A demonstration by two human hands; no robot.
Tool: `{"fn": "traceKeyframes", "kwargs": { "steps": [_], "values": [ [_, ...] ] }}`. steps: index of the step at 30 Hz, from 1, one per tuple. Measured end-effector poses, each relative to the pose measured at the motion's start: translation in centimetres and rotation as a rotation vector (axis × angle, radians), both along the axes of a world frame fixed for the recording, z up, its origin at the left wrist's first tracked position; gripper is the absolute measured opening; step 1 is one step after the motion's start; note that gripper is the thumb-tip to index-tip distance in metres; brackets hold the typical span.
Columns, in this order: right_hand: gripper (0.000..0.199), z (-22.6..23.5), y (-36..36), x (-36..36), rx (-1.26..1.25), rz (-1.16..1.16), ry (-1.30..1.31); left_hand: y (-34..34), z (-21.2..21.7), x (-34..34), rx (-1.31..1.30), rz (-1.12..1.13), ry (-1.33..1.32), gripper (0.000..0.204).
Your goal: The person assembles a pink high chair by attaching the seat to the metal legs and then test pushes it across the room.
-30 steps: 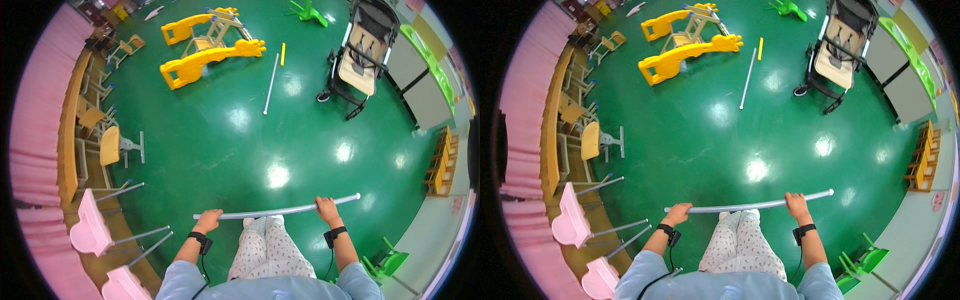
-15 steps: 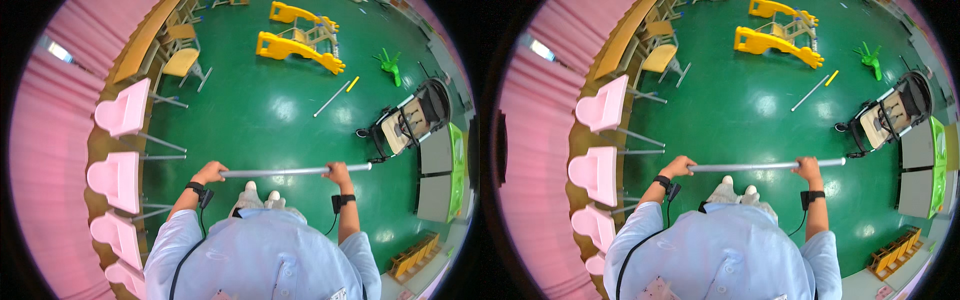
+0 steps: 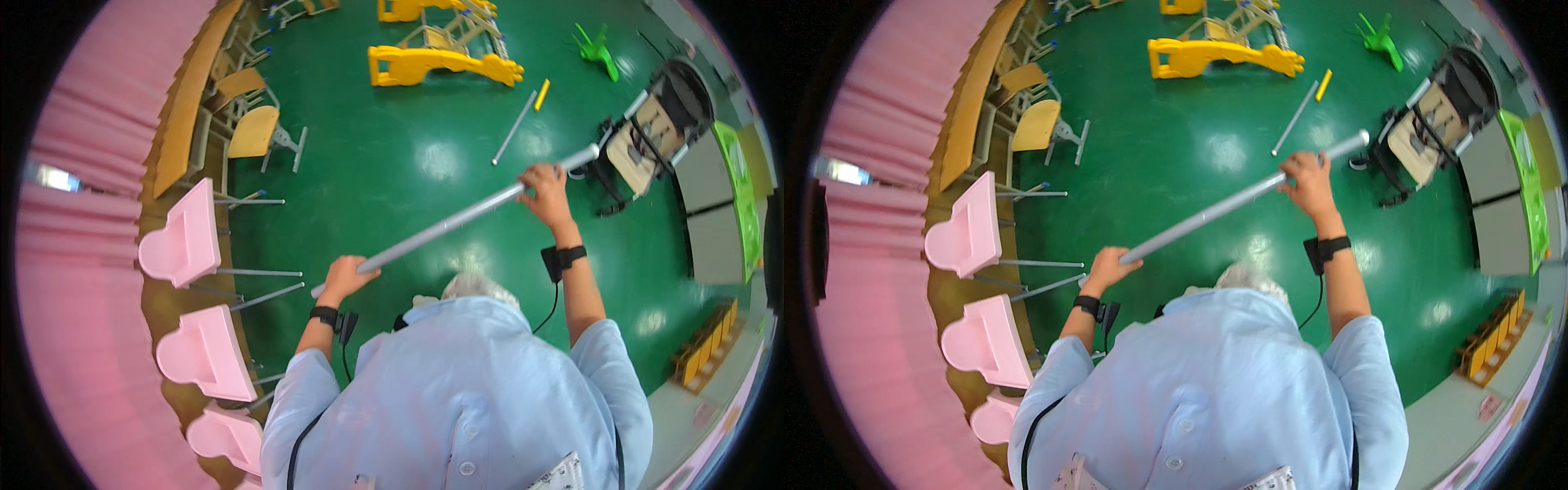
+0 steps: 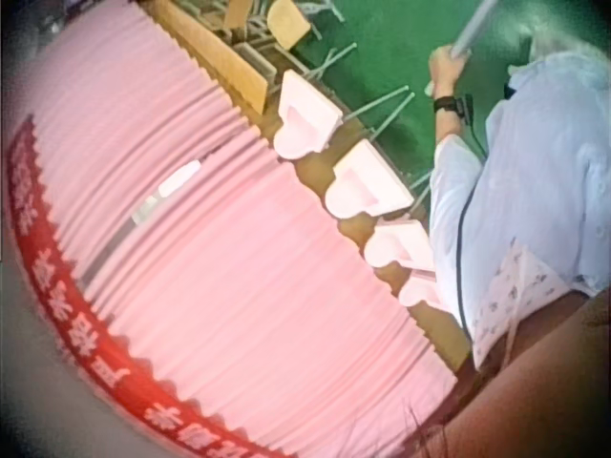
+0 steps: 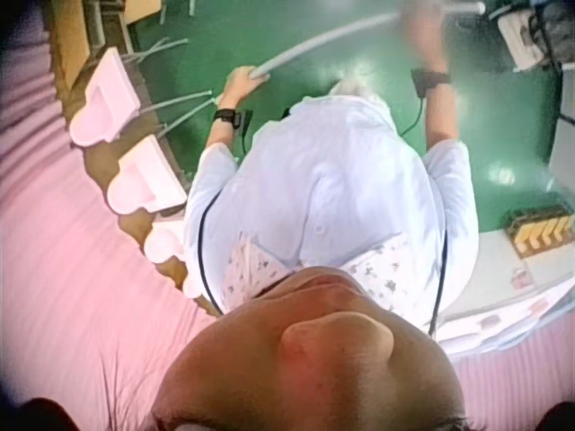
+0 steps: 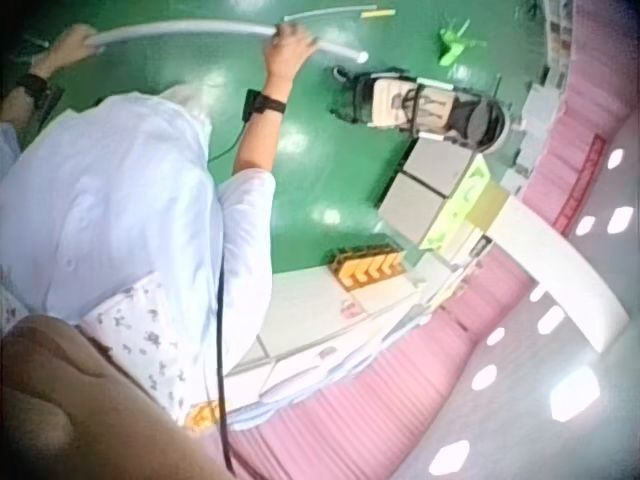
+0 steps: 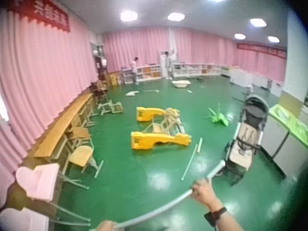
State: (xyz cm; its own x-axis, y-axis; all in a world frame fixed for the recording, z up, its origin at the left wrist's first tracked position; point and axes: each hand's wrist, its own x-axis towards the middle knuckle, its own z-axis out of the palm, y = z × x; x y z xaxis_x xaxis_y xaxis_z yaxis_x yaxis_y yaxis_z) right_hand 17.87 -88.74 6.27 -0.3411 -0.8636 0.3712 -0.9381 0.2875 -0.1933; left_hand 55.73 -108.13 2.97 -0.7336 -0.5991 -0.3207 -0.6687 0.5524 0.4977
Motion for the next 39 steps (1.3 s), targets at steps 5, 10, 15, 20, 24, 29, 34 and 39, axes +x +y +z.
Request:
{"fn": "traceKeyframes", "kwargs": {
  "steps": [5,10,15,20,24,29,34,39],
  "values": [
    [0.056,0.4,-0.1,-5.7,-0.495,-0.452,-0.075,-5.2,0.1,-10.4,0.028,-0.085,0.014,0.030],
    [0.051,0.6,-2.4,-14.6,-1.067,-0.570,-1.265,-7.7,0.9,-25.5,0.107,-0.243,0.151,0.031],
    [0.014,1.8,-2.2,-23.0,-1.367,-0.069,-1.939,-9.9,1.6,-38.5,0.210,-0.485,0.062,0.031],
    [0.017,2.9,-1.1,-33.4,-1.675,-0.081,-1.960,-14.5,1.8,-49.8,0.313,-0.538,0.339,0.027],
    [0.019,2.2,0.0,-40.5,-1.721,-0.391,-1.631,-25.9,0.0,-55.0,0.130,-0.248,0.453,0.021],
    [0.020,3.6,1.9,-46.2,-1.785,-0.416,-1.339,-40.4,-3.1,-58.6,0.165,-0.038,0.323,0.020],
    [0.025,6.9,-0.1,-51.1,-1.735,-0.705,-0.947,-47.3,-2.6,-71.2,0.072,-0.066,0.149,0.018],
    [0.028,7.2,-1.9,-59.6,-1.714,-0.851,-0.809,-45.9,0.5,-92.2,0.045,-0.263,0.173,0.016]
  ]
}}
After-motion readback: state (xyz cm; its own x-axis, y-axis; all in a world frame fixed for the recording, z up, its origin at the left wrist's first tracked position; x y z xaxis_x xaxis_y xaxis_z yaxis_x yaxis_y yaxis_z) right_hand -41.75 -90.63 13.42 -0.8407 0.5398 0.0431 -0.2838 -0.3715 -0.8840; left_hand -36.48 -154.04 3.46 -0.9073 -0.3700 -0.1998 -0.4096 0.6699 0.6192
